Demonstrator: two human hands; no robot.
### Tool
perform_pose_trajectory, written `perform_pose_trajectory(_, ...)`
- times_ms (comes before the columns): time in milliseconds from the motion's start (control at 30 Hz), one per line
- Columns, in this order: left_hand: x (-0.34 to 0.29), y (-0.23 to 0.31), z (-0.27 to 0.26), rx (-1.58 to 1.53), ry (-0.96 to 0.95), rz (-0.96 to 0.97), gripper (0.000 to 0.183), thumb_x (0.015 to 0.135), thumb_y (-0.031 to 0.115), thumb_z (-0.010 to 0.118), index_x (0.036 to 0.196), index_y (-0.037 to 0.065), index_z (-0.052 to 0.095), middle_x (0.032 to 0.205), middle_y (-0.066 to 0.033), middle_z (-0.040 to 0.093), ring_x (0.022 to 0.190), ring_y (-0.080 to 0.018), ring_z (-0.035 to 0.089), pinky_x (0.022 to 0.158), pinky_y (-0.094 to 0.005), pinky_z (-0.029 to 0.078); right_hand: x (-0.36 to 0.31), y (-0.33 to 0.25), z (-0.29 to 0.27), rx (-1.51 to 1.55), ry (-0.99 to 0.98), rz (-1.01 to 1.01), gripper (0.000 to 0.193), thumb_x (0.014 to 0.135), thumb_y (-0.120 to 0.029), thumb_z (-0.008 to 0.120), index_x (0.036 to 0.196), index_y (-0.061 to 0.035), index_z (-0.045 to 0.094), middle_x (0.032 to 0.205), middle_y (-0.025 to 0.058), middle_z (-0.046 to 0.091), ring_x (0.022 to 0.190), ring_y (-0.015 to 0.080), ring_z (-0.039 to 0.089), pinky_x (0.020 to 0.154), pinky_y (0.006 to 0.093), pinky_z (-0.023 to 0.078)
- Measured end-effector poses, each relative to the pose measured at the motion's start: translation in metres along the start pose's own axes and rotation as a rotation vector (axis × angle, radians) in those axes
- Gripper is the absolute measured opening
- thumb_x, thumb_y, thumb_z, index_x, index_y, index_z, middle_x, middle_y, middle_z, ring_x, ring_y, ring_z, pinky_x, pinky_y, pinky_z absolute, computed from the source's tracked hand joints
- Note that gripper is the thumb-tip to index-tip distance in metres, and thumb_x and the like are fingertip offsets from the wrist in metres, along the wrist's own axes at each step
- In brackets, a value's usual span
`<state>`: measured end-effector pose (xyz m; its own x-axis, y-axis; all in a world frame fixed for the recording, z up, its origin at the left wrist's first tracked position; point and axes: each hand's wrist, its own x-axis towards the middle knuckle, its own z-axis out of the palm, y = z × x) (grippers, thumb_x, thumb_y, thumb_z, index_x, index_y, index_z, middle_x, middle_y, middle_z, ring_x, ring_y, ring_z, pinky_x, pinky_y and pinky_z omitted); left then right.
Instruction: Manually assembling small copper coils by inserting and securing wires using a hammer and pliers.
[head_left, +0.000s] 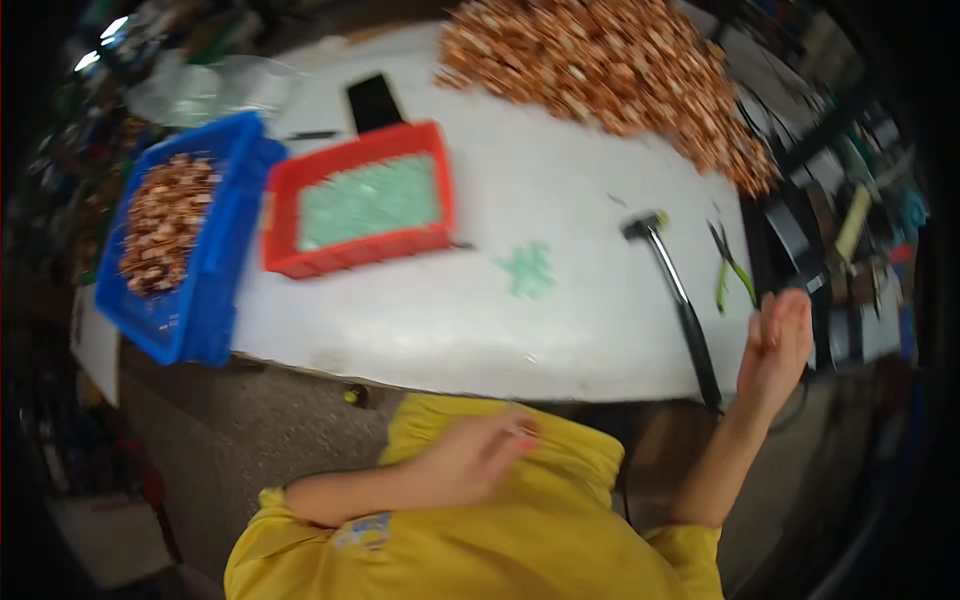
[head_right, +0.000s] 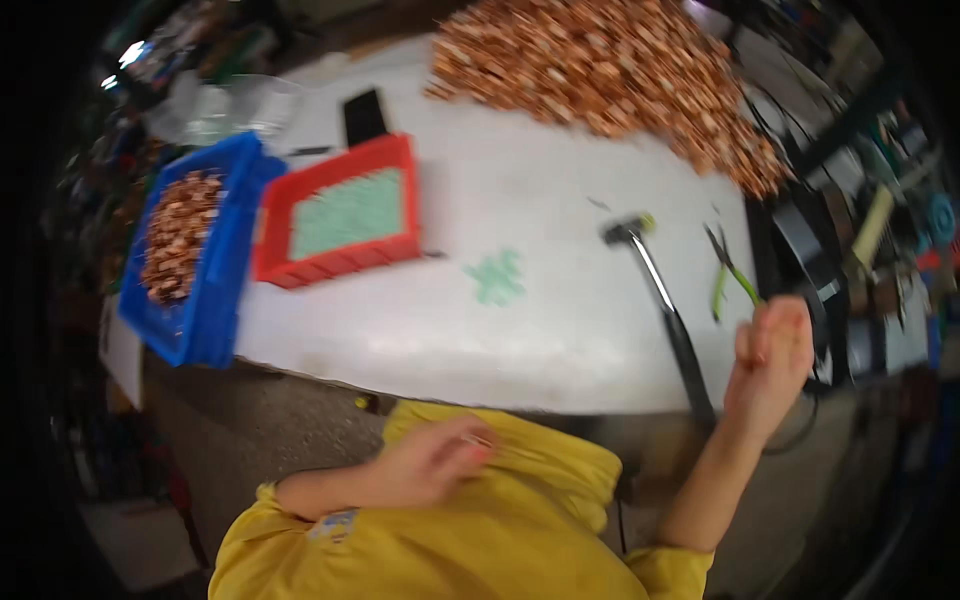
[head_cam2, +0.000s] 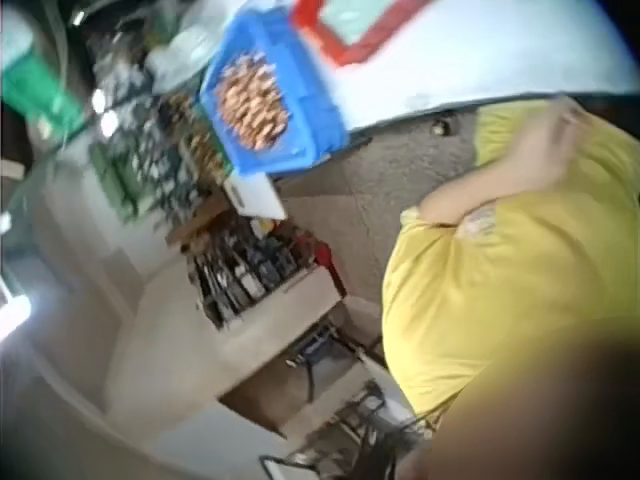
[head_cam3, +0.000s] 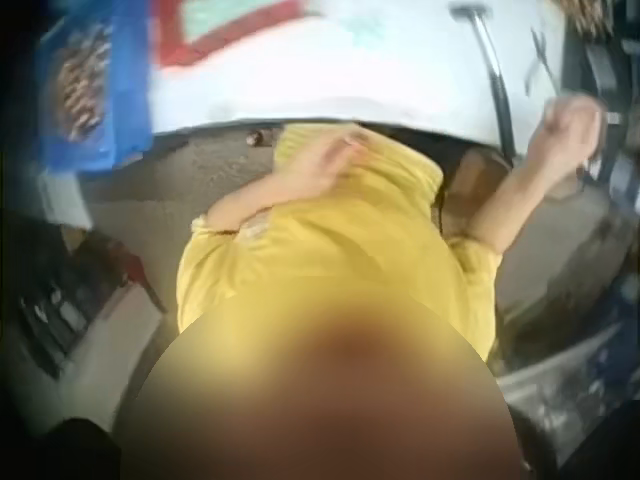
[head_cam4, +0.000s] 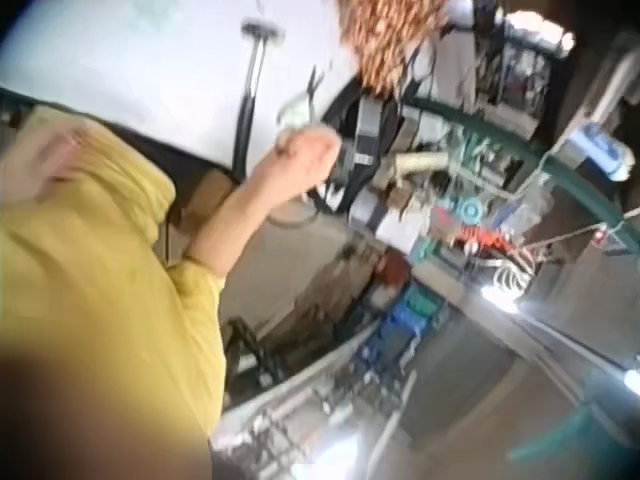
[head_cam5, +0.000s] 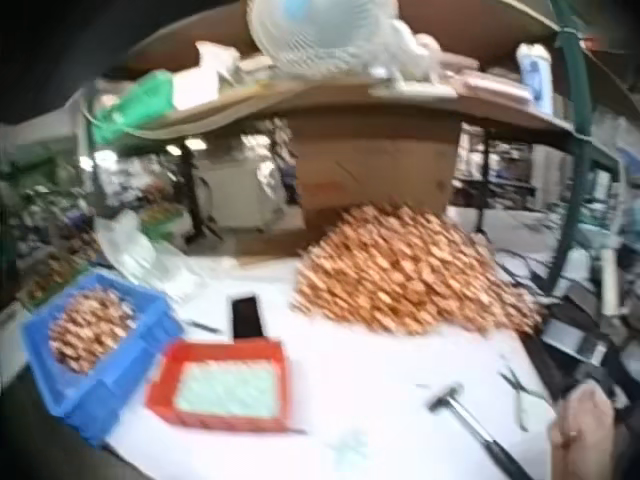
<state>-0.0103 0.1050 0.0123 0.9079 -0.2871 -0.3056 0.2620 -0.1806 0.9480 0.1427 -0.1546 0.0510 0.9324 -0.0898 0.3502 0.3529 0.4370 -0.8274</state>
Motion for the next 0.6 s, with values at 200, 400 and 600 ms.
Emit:
perform_pose_trajectory(200, 0.002, 0.017, -0.024, -0.469, 0.199, 0.008, 0.018, 0.095, 0.012, 0.045, 0.108, 0.0, 0.05, 0.075, -0.0023, 0.048, 0.063, -0.0076, 0.039, 0.055, -0.0181, 0.033, -0.026, 0.03, 0.058, -0.965, -0.47, 0.076, 0.005, 0.084, -0.005, 0.058, 0.082, -0.002, 0.061, 0.069, 0.002, 0.054, 0.053, 0.0095, 0.042, 0.049, 0.0206, 0.033)
perform_pose_trajectory(400, 0.006, 0.02, -0.019, -0.461, 0.152, -0.078, 0.019, 0.097, 0.013, 0.043, 0.108, -0.001, 0.05, 0.072, -0.001, 0.044, 0.064, -0.007, 0.038, 0.056, -0.017, 0.032, -0.029, 0.085, 0.077, -1.218, -0.563, -0.021, 0.011, 0.082, -0.008, 0.063, 0.091, -0.0034, 0.06, 0.079, 0.0039, 0.05, 0.063, 0.0152, 0.05, 0.057, 0.0266, 0.043)
perform_pose_trajectory(600, 0.008, 0.017, -0.015, -0.496, 0.235, -0.093, 0.02, 0.097, 0.014, 0.043, 0.108, -0.001, 0.05, 0.071, -0.0001, 0.045, 0.063, -0.0065, 0.038, 0.055, -0.0164, 0.031, -0.021, 0.092, 0.087, -1.347, -0.6, 0.19, 0.01, 0.081, -0.009, 0.061, 0.089, -0.0037, 0.057, 0.084, 0.0058, 0.052, 0.071, 0.02, 0.053, 0.066, 0.0311, 0.045)
